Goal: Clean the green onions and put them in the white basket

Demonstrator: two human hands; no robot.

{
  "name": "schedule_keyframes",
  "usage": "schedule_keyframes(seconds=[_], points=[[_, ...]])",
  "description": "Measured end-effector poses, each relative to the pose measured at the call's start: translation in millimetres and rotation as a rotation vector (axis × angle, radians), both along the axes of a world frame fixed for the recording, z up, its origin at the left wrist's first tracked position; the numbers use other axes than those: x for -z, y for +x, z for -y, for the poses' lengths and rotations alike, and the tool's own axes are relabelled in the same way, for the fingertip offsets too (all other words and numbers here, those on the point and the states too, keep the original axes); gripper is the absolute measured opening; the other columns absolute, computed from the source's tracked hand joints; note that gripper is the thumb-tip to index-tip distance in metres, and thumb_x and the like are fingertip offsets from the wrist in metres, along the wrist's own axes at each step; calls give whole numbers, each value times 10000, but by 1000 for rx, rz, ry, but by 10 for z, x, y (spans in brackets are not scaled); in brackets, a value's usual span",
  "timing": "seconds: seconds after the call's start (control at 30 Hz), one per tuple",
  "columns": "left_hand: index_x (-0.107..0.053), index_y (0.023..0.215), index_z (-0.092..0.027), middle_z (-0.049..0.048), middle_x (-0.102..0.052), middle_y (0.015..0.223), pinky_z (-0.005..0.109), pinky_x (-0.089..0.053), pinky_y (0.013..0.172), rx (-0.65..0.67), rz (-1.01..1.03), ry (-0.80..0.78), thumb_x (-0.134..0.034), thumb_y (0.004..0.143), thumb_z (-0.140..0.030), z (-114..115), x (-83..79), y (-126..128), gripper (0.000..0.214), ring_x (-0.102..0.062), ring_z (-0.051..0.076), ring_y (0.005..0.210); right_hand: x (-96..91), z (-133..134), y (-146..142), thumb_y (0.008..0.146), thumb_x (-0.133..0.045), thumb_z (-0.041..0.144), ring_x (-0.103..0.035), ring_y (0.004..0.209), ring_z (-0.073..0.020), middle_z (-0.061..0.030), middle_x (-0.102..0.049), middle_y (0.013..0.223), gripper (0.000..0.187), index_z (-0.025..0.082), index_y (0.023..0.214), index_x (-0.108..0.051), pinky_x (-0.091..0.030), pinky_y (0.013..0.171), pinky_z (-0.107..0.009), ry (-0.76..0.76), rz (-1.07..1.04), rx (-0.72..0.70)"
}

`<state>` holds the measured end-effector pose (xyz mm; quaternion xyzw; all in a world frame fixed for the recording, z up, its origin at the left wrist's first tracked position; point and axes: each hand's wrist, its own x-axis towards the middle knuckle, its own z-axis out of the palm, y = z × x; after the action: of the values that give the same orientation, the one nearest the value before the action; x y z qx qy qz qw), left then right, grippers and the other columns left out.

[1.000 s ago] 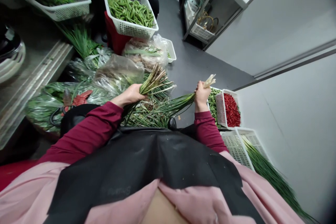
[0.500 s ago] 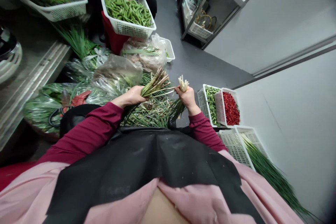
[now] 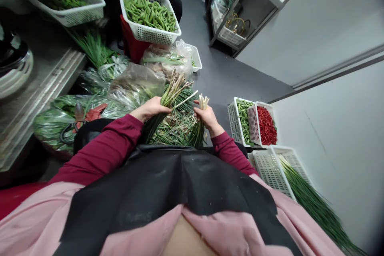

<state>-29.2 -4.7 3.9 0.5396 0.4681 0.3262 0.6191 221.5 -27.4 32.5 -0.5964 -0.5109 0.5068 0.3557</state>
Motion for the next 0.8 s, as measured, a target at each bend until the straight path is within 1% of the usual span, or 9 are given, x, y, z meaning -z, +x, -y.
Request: schedule_keyframes(seconds=[0.1,0.2,0.3,0.4,0.53,0.6,0.67,0.73,0.8], points=[[-689,775,-115,31,-656,676,340,-483,676,19,70,-60,-785,487,-243,39,2,69,330,-605,198,666,-55,24,-44,689,-696,337,-444,395,-62,28,-626,640,529,155,1172,-579,-311,380,-196,-49,-214,-41],[-677,764,-118,20,-652,675,316,-481,652,76,142,-133,-797,493,-209,100,26,172,309,-587,162,623,-71,29,-86,672,-735,373,-441,406,-39,36,-604,681,472,156,1076,-622,-331,390,-192,-44,-355,-37],[-665,746,-122,11,-650,680,290,-485,644,146,237,-195,-802,505,-173,152,64,278,282,-582,136,609,-50,35,-162,640,-772,422,-433,404,-35,44,-565,641,410,147,907,-626,-345,393,-194,-50,-394,-2],[-672,765,-111,42,-681,740,280,-502,651,191,349,-252,-781,540,-153,137,93,318,253,-617,144,649,-81,0,-129,650,-752,499,-453,416,-58,41,-532,561,408,148,772,-583,-381,402,-201,-51,-345,157],[-676,838,-95,101,-713,846,328,-544,731,211,545,-336,-725,563,-125,44,97,279,281,-678,207,787,-255,-73,112,708,-696,530,-524,505,-87,18,-567,588,398,159,755,-563,-507,534,-251,86,-304,379],[-676,905,-84,118,-716,887,360,-549,793,221,599,-353,-701,566,-101,30,81,278,340,-683,227,860,-326,-64,144,707,-709,501,-490,475,-86,48,-512,528,366,172,741,-553,-525,576,-284,135,-265,334],[-673,953,-76,126,-717,912,370,-551,808,241,612,-358,-692,568,-82,60,56,308,385,-680,232,884,-331,-21,33,681,-739,446,-453,449,-83,64,-477,493,324,170,747,-582,-508,569,-285,144,-159,178],[-669,994,-83,124,-722,923,364,-556,781,255,603,-365,-696,561,-69,118,27,354,434,-680,229,860,-271,27,-181,641,-765,389,-487,498,-95,42,-538,542,298,159,767,-624,-486,574,-272,156,-35,29],[-665,1026,-94,120,-728,916,356,-555,745,255,585,-376,-702,549,-65,173,4,392,479,-682,230,823,-179,56,-394,607,-777,351,-529,575,-112,15,-600,624,287,150,754,-634,-472,587,-261,173,33,-37]])
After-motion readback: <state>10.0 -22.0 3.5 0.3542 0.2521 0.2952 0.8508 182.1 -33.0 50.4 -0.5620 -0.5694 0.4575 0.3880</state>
